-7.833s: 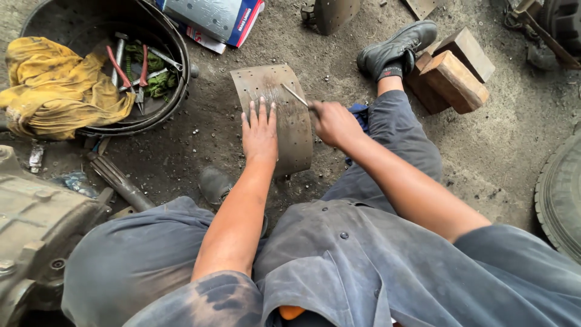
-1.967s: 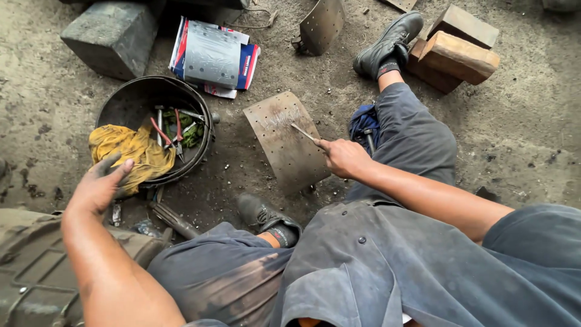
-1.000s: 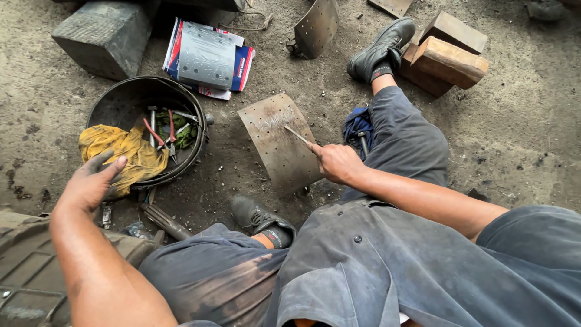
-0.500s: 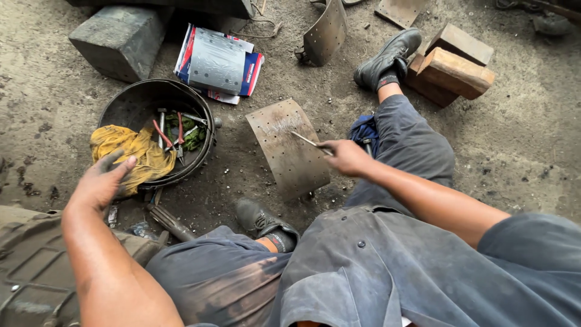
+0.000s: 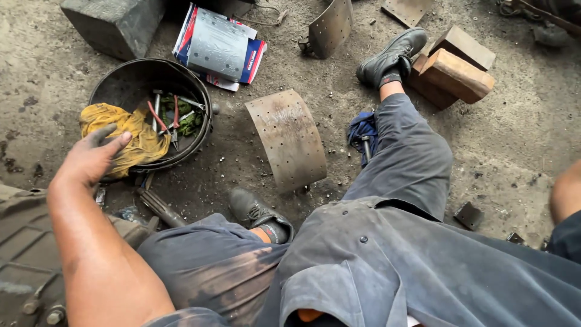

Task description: Sanding the surface of a brake shoe/lining using sandpaper and a scraper.

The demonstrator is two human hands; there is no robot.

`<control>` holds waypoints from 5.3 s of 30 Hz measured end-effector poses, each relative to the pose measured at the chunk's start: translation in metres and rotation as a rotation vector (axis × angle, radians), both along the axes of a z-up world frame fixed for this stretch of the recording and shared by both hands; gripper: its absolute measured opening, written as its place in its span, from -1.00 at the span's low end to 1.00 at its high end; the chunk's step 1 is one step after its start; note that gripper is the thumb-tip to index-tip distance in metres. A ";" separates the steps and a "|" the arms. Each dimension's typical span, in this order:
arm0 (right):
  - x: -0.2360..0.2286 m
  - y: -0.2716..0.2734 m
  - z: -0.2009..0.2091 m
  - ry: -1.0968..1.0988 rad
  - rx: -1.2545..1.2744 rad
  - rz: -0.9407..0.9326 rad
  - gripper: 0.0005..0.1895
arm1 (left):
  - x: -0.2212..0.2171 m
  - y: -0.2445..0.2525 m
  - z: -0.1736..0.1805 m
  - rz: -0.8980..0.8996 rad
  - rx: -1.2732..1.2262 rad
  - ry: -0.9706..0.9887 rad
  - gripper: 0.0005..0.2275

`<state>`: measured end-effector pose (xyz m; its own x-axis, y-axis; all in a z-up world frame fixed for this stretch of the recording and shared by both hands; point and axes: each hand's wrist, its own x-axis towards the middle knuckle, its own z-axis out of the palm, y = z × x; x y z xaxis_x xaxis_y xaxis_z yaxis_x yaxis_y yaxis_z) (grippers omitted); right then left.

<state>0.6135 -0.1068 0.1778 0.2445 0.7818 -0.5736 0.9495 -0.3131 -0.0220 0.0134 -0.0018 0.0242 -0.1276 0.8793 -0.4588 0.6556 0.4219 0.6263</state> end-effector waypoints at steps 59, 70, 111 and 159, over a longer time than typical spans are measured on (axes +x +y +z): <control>-0.098 -0.001 -0.223 0.344 0.541 0.408 -0.54 | -0.009 0.016 -0.016 -0.105 0.014 0.115 -0.28; -0.109 -0.014 -0.204 0.286 0.355 0.321 -0.48 | -0.007 0.002 -0.012 -0.039 -0.007 0.038 -0.35; -0.160 -0.001 -0.073 1.592 0.261 -0.309 -0.45 | 0.199 -0.005 0.082 -0.375 0.109 -0.858 -0.04; 0.035 -0.190 -0.099 1.027 0.555 -0.654 -0.78 | 0.149 0.007 0.070 -0.450 0.020 0.086 -0.32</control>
